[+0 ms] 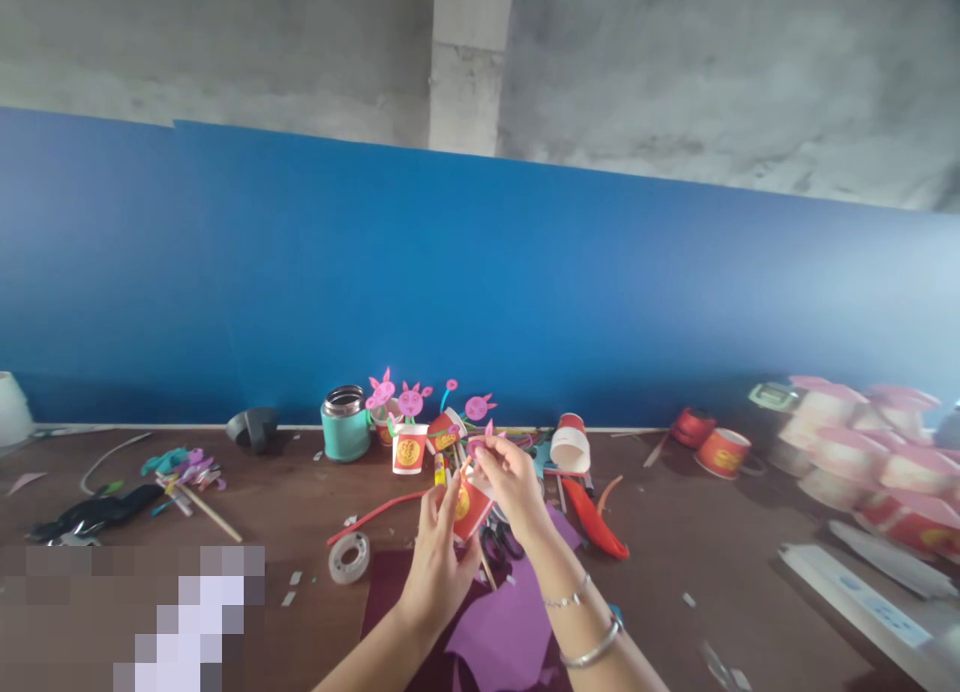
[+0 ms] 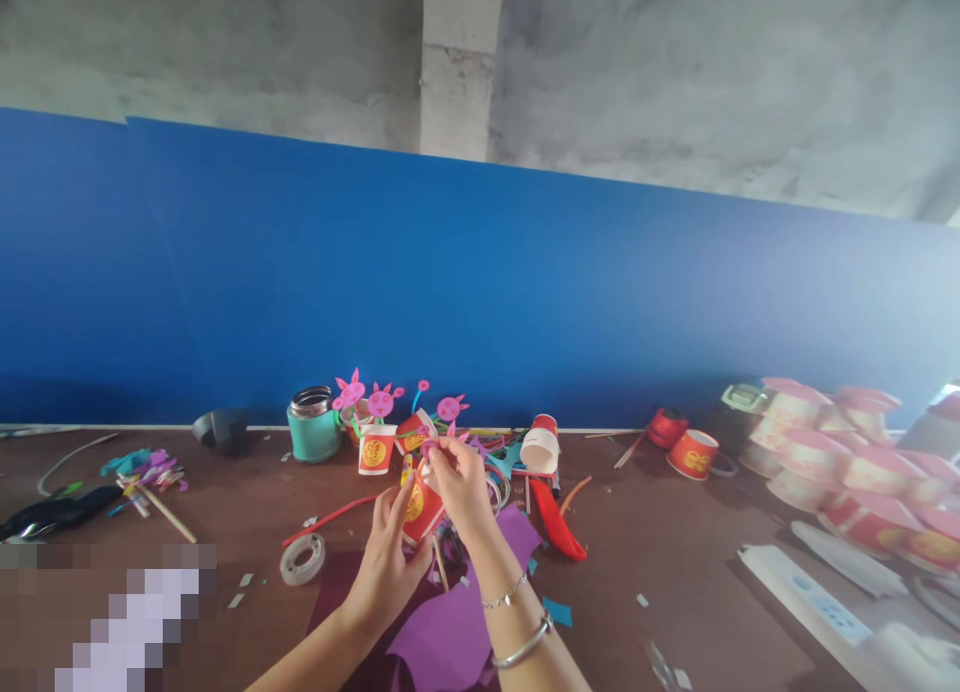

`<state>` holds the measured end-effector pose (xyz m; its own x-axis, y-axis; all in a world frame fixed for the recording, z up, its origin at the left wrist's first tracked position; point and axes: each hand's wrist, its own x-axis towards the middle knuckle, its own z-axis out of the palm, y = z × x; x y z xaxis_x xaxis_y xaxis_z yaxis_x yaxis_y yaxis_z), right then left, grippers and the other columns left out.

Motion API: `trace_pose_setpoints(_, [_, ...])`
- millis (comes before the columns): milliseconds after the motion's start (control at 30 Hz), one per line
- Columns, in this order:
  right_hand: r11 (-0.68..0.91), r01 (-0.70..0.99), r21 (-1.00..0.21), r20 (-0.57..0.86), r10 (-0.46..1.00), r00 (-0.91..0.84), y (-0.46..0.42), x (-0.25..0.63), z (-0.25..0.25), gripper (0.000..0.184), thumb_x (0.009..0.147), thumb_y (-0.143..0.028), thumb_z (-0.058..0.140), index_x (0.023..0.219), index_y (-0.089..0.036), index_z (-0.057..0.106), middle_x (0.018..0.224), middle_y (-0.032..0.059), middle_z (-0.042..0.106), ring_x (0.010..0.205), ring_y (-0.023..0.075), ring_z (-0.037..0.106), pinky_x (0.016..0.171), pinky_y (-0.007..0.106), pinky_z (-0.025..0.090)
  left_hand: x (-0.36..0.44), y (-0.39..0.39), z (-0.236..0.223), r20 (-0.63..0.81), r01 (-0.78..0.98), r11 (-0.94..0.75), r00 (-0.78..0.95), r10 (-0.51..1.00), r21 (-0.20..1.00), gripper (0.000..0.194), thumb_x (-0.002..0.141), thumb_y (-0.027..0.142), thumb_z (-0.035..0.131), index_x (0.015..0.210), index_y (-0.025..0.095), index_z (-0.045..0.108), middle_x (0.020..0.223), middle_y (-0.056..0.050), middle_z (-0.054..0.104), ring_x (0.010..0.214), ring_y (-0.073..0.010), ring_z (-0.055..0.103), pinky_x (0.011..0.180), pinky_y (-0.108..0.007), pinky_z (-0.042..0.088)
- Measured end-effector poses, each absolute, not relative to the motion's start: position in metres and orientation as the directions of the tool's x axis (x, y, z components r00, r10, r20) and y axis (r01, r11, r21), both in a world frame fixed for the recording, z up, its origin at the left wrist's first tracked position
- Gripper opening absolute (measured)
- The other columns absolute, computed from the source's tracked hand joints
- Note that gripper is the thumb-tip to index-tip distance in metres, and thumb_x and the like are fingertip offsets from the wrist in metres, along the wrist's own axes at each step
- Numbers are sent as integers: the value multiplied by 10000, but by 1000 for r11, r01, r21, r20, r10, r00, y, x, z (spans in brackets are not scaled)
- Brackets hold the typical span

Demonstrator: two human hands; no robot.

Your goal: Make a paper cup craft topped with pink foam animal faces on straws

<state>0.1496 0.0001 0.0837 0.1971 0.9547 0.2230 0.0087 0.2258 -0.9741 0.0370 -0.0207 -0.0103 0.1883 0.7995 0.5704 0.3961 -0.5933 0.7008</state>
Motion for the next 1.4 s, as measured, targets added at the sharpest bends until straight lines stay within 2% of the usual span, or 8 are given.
trace_pose_setpoints(267, [268, 45, -962, 270, 918, 291, -3, 151, 86, 256, 687, -380, 622, 762, -139, 668, 600, 16, 608, 570, 148, 557, 524, 246, 479, 37, -24, -9, 583, 370, -617, 214, 784, 695, 776, 774, 44, 469, 1417, 329, 141, 1229, -104, 347, 1100, -210, 484, 886, -360, 483])
trace_pose_setpoints(500, [227, -48, -973, 203, 931, 302, -2, 149, 84, 256, 659, -383, 639, 750, -145, 666, 597, 5, 604, 578, 151, 562, 512, 239, 466, 37, -25, -9, 608, 378, -641, 219, 763, 668, 767, 780, 43, 466, 1420, 315, 141, 1227, -105, 352, 1107, -205, 479, 906, -351, 468])
trace_pose_setpoints(667, [219, -122, -968, 182, 948, 262, 0, 149, 77, 264, 676, -398, 656, 766, -151, 664, 636, 7, 620, 608, 154, 575, 554, 244, 480, 37, -24, -8, 611, 367, -641, 212, 763, 674, 759, 783, 44, 466, 1419, 312, 149, 1232, -105, 347, 1122, -207, 471, 901, -340, 472])
trace_pose_setpoints(833, [234, -127, -964, 202, 954, 223, 1, 147, 74, 244, 700, -384, 658, 780, -153, 662, 691, 18, 613, 655, 156, 580, 572, 234, 481, 37, -24, -8, 622, 359, -648, 203, 757, 672, 757, 784, 47, 470, 1418, 312, 153, 1237, -106, 337, 1148, -217, 452, 910, -348, 469])
trace_pose_setpoints(1033, [192, -194, -962, 150, 966, 211, -3, 149, 82, 281, 613, -385, 744, 757, -153, 676, 683, 20, 623, 649, 162, 583, 563, 252, 487, 37, -24, -8, 632, 349, -664, 217, 743, 661, 744, 786, 45, 460, 1418, 299, 161, 1239, -119, 342, 1133, -220, 473, 877, -347, 490])
trace_pose_setpoints(1100, [204, -192, -960, 158, 961, 228, -3, 150, 83, 291, 604, -363, 752, 798, -156, 688, 680, 15, 617, 638, 157, 574, 552, 253, 485, 37, -24, -9, 634, 347, -669, 224, 740, 657, 742, 787, 43, 457, 1418, 298, 160, 1246, -122, 340, 1138, -222, 470, 876, -347, 491])
trace_pose_setpoints(1267, [334, -161, -929, 284, 921, 268, -1, 149, 79, 424, 655, -307, 719, 1062, -214, 642, 678, -30, 553, 595, 115, 535, 541, 236, 483, 37, -25, -10, 642, 346, -682, 239, 729, 645, 757, 786, 42, 470, 1421, 294, 145, 1251, -127, 341, 1156, -225, 453, 915, -375, 470])
trace_pose_setpoints(1400, [356, -101, -929, 318, 908, 273, -1, 148, 77, 368, 705, -309, 678, 1059, -224, 630, 710, -24, 570, 613, 124, 563, 536, 236, 498, 37, -26, -9, 657, 359, -685, 217, 722, 634, 744, 783, 54, 480, 1418, 283, 169, 1252, -133, 375, 1166, -237, 455, 910, -387, 477])
